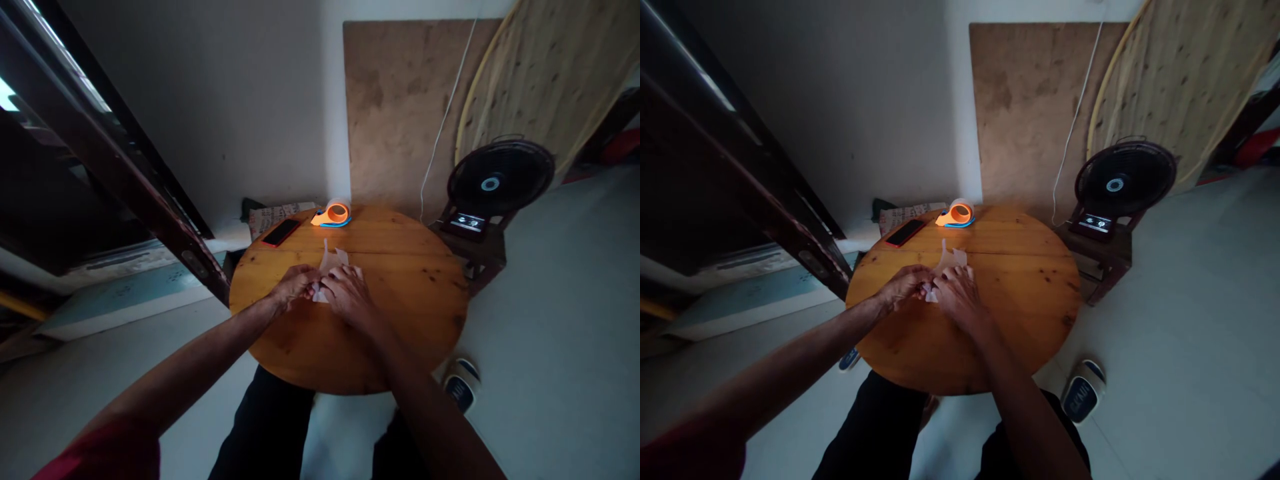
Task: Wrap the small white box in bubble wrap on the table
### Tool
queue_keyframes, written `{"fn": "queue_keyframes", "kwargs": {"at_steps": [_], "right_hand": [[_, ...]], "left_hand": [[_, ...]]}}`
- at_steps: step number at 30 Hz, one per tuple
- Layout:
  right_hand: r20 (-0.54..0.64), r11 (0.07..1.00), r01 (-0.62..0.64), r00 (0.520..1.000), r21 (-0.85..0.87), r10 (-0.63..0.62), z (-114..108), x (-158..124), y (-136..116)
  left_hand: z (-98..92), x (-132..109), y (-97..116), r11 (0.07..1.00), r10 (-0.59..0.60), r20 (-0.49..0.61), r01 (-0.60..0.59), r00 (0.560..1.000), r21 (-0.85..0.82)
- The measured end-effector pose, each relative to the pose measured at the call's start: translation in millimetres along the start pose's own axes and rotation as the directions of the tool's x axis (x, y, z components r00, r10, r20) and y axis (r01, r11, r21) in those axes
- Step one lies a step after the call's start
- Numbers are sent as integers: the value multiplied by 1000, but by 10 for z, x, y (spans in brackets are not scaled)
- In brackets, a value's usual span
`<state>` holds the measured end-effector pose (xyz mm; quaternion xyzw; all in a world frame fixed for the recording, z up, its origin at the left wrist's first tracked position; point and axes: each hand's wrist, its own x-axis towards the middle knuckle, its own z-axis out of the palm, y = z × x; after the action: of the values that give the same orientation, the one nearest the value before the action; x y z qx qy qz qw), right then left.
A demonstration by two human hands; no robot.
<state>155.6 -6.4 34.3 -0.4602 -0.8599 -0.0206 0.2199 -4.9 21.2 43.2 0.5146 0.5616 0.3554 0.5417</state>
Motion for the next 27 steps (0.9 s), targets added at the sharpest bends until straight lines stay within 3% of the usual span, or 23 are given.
{"fn": "queue_keyframes", "kwargs": {"at_steps": [5,10,14,17,23,27], "right_hand": [[-66,986,-60,995,153,70,8,-18,25],[-83,965,-65,993,254,89,-14,-23,63],[-62,947,-90,991,309,114,-22,-20,96],[-78,938,-102,988,332,135,-17,-22,107],[-79,922,-107,986,372,146,-4,-31,121],[-95,911,-167,971,376,218,28,-61,217]], "left_hand": [[-28,-51,11,999,32,101,-28,994,-38],[6,-90,11,956,191,125,-214,974,202],[46,-92,-13,795,361,147,-386,921,469],[46,-83,-31,659,456,147,-445,878,606],[59,-66,-214,489,612,143,-513,778,705],[118,-83,-368,377,704,136,-528,698,761]]}}
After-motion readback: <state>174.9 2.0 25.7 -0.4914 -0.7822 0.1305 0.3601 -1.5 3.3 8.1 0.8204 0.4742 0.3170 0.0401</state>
